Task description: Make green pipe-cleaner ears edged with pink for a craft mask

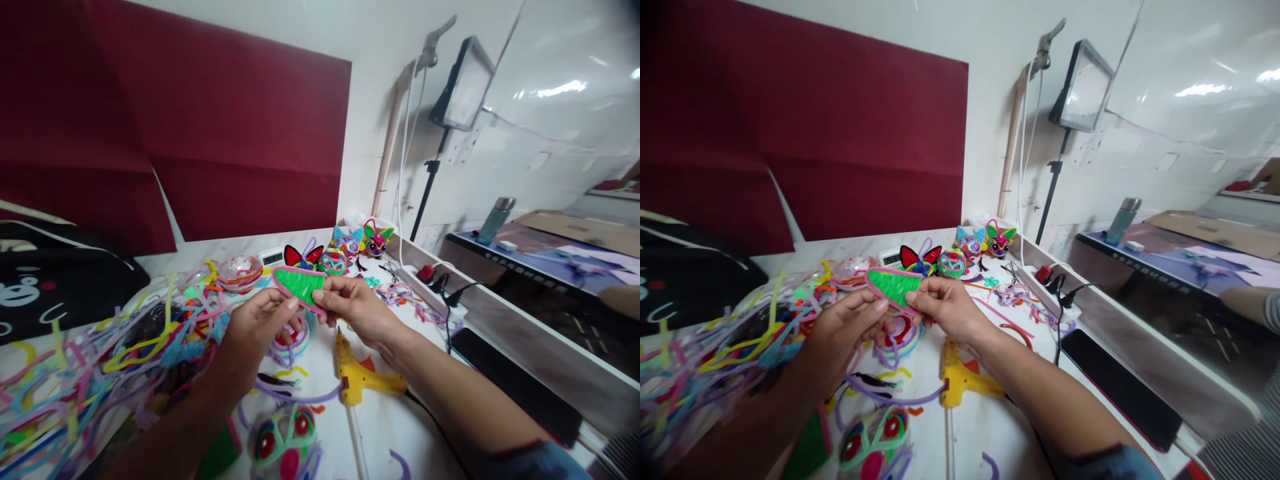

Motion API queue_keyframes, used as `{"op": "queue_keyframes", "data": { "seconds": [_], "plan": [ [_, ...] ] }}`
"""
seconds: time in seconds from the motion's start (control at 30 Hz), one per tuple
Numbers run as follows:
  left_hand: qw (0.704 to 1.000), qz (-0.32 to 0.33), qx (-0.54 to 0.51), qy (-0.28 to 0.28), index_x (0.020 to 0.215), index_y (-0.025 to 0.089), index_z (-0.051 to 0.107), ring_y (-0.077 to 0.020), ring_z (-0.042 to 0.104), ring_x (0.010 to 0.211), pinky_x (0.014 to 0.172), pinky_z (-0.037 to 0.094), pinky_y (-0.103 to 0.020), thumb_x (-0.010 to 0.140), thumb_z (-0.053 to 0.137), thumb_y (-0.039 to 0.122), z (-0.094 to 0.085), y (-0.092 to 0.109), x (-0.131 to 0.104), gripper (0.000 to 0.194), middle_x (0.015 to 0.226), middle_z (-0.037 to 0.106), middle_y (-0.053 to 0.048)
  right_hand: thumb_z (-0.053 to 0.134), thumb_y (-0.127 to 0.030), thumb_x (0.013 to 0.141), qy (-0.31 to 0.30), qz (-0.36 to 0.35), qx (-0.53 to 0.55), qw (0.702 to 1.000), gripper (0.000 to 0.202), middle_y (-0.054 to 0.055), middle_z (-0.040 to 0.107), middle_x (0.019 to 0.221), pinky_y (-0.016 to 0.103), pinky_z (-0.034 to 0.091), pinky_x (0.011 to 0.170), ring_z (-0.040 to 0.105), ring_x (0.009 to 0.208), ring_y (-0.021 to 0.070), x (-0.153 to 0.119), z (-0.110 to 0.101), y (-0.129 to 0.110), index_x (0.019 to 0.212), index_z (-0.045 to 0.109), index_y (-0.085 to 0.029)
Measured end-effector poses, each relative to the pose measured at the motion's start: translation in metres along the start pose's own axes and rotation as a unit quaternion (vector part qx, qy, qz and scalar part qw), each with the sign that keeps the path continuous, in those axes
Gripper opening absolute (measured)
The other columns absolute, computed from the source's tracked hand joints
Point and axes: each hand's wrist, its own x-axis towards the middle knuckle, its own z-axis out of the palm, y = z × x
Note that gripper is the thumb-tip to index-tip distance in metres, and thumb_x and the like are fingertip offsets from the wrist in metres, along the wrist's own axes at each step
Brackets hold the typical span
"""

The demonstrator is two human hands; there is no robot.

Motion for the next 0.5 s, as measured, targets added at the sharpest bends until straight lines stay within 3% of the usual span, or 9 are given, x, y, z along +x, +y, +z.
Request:
{"op": "queue_keyframes", "data": {
  "seconds": [0.23, 0.5],
  "plan": [
    [1.000, -0.019, -0.009, 0.005, 0.071, 0.017, 0.060, -0.0136, 0.056, 0.051, 0.048, 0.044, -0.023, 0.080, 0.062, 0.042, 0.0008, -0.0049, 0.0005, 0.027, 0.062, 0.066, -0.003, 0.079, -0.047, 0.063, -0.008, 0.007, 0.020, 1.000, 0.038, -0.003, 0.063, 0.051, 0.020, 0.038, 0.045, 0.048, 0.041, 0.0062, -0.0016, 0.0061, 0.0009, 0.065, 0.057, -0.015],
    [0.999, -0.020, -0.010, 0.023, 0.072, 0.017, 0.061, -0.0147, 0.058, 0.053, 0.048, 0.044, -0.023, 0.078, 0.064, 0.040, 0.0010, -0.0053, 0.0002, 0.023, 0.059, 0.064, -0.001, 0.079, -0.048, 0.063, -0.004, 0.009, 0.018, 1.000, 0.039, -0.003, 0.062, 0.050, 0.020, 0.037, 0.045, 0.047, 0.040, 0.0059, -0.0019, 0.0089, 0.0034, 0.065, 0.057, -0.015]
  ]
}}
